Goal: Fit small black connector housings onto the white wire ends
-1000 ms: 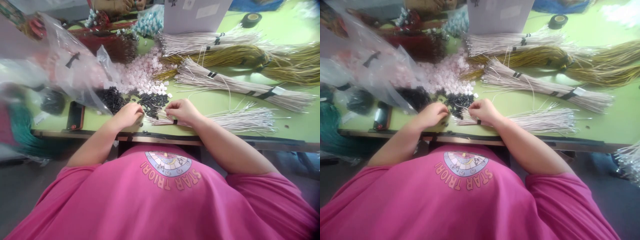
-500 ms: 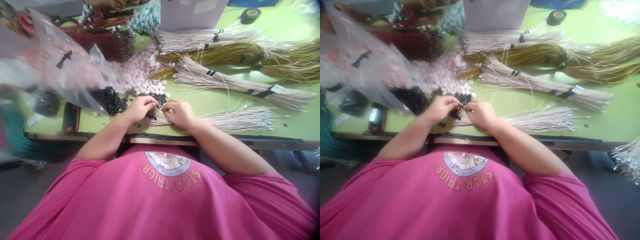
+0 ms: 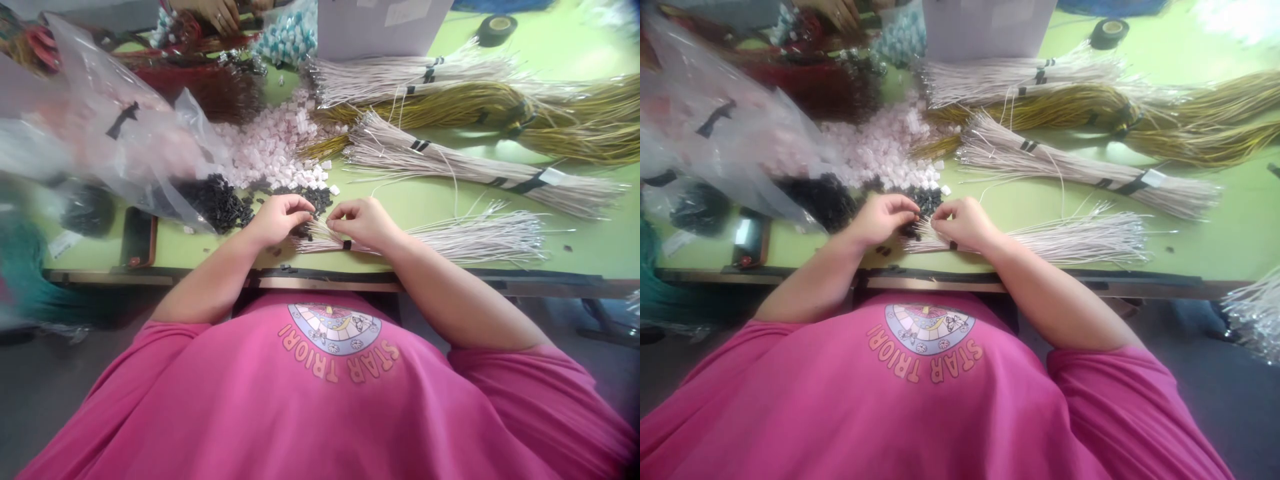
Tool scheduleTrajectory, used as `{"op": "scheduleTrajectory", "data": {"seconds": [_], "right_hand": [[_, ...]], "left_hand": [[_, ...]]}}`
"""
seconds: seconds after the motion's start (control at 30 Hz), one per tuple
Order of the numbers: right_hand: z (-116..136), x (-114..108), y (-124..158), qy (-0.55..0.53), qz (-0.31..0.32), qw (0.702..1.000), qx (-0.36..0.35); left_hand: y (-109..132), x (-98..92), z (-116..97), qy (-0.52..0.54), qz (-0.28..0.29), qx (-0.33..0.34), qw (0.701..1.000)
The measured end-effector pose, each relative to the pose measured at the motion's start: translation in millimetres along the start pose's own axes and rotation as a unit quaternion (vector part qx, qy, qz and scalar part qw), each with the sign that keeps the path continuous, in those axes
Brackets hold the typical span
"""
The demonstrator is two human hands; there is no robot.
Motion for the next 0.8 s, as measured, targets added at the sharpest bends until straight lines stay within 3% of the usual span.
{"op": "scheduleTrajectory", "data": {"seconds": [0.47, 0.8], "right_hand": [[2, 8, 6, 0.114, -0.09, 0.98, -0.138], [3, 19, 5, 0.16, -0.071, 0.969, -0.177]], "left_hand": [[0, 4.9, 0, 0.017, 0.021, 0.008, 1.0], [-1, 12.2, -6, -0.055, 0.003, 0.058, 0.997]]}}
Point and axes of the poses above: each hand's wrist, its own y-axis away from the middle knuckle, its own x-axis out of the palm, z = x × y, the point moved 4 cm from there along -y, towards the middle knuckle, and after that the axes turned 10 degrees about -y, right-handed, at the moved point
